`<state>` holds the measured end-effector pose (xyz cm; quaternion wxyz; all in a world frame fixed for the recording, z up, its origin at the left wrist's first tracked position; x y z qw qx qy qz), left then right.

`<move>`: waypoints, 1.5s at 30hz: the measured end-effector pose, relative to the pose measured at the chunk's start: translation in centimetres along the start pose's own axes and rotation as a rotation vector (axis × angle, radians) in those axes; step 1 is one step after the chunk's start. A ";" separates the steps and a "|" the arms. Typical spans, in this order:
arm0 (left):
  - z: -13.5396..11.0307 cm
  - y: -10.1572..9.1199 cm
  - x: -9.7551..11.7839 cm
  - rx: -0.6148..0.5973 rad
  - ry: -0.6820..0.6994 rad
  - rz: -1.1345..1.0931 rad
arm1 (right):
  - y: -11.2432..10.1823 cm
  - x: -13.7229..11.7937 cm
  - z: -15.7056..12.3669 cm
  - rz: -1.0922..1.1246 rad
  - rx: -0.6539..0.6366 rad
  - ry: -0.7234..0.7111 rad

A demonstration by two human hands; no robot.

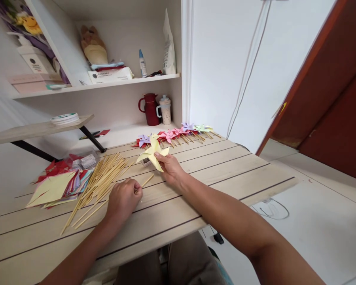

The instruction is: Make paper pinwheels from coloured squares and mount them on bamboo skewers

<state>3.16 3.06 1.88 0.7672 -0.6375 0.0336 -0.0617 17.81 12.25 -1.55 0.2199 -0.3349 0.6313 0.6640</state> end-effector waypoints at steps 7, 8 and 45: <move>0.9 0.2 0.7 0.005 -0.013 -0.101 | 0.6 1.3 -0.3 0.054 -0.031 0.096; 0.9 0.3 0.8 -0.003 -0.004 -0.114 | 0.7 1.4 -0.3 0.062 -0.033 0.102; -0.1 -3.4 -2.2 0.434 0.045 -1.227 | 9.3 -8.0 -11.3 -0.945 -0.651 -1.153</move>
Point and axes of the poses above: each hand's wrist, its own z-axis towards the middle knuckle, its own y-axis out of the palm, x = y × z, the point moved 7 cm from there along z, towards the middle knuckle, and after that the axes turned 4 degrees about -x, right-handed, at the moved point
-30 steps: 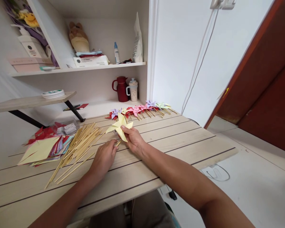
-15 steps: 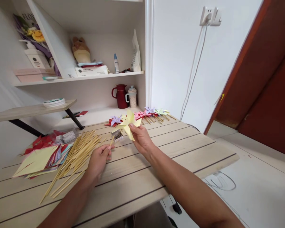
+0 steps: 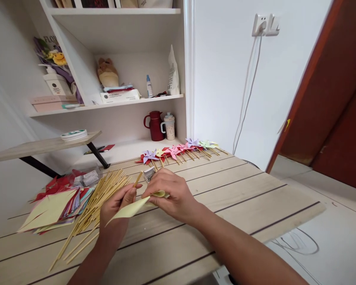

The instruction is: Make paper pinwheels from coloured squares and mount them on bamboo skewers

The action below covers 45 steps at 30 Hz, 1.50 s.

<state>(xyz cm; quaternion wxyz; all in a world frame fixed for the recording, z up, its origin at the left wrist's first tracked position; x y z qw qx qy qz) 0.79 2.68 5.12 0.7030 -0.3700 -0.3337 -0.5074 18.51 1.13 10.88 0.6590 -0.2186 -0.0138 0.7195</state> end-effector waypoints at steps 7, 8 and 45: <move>-0.5 0.7 1.2 -0.079 0.113 0.119 | -0.9 -0.4 0.0 -0.088 0.097 -0.066; -0.6 0.7 1.2 -0.077 0.123 0.127 | -0.9 -0.5 0.0 -0.096 0.097 -0.077; -0.7 1.6 0.6 -0.181 0.086 0.064 | -1.5 -2.0 0.0 -0.323 0.106 -0.285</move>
Point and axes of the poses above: each hand's wrist, its own z-axis towards the middle knuckle, its own y-axis out of the palm, x = y × z, the point moved 7 cm from there along z, towards the middle knuckle, and after that the axes turned 4 degrees about -x, right-handed, at the moved point
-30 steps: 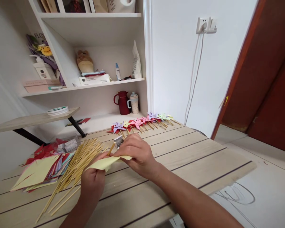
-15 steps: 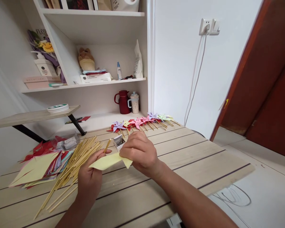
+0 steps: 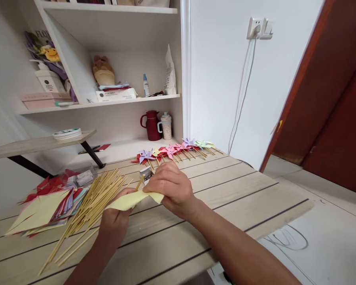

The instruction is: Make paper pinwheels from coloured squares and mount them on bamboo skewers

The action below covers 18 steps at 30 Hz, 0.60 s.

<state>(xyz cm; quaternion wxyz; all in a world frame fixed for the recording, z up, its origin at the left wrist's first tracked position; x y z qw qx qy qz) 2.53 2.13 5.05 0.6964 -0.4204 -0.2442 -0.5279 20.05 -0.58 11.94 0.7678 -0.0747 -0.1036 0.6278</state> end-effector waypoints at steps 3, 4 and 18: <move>0.0 0.1 -0.4 -0.034 0.007 0.017 | -0.1 0.0 0.0 -0.005 -0.002 0.003; -0.1 0.0 -0.5 -0.029 0.006 0.025 | -0.1 0.1 0.0 -0.005 -0.005 0.007; -0.3 0.7 -1.0 -0.065 -0.005 -0.082 | -0.1 0.3 0.0 0.009 0.000 0.020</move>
Point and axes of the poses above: each hand's wrist, its own z-axis towards the middle knuckle, its own y-axis out of the palm, x = y × z, the point moved 7 cm from there along z, towards the middle knuckle, and after that the axes turned 4 degrees about -x, right-handed, at the moved point
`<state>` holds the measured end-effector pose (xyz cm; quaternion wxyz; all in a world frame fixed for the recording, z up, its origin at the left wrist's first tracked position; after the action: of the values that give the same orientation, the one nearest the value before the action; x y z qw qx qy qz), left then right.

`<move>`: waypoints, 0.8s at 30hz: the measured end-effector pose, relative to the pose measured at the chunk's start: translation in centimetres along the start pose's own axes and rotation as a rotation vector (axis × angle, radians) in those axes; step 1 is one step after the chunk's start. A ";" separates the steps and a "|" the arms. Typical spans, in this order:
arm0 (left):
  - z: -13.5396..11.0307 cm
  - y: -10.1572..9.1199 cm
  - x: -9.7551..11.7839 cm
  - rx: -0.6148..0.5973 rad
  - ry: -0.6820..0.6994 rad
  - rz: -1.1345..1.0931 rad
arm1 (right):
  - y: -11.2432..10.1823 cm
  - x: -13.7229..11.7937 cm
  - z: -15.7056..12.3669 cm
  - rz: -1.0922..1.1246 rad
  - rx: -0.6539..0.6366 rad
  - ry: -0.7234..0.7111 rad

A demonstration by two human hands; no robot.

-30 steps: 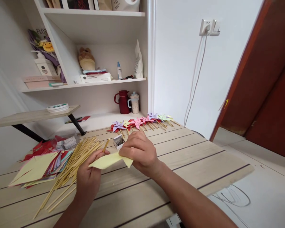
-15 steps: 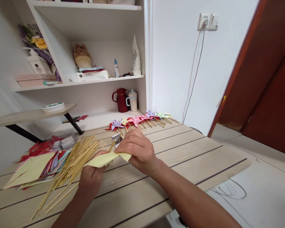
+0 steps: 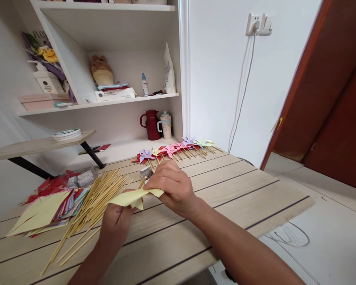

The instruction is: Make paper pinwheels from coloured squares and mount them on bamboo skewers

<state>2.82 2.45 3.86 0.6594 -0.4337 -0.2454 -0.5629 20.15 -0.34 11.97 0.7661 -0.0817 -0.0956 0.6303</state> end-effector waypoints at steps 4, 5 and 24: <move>-0.2 -0.1 0.5 0.062 -0.015 -0.026 | 0.0 0.0 0.0 0.007 0.014 0.000; -0.2 -0.1 0.7 0.062 -0.007 -0.016 | 0.0 0.0 0.1 0.008 0.014 0.000; -0.5 0.2 -0.2 0.080 -0.091 -0.126 | -0.2 0.1 -0.1 0.003 0.030 0.007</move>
<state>2.88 2.14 3.34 0.6277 -0.4157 -0.3241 -0.5728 20.36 -0.23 11.96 0.7668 -0.0727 -0.0833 0.6323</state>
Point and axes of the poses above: each hand's wrist, its own z-axis towards the middle knuckle, its own y-axis out of the palm, x = y × z, the point moved 7 cm from there along z, towards the middle knuckle, and after that the axes turned 4 degrees about -x, right-handed, at the moved point
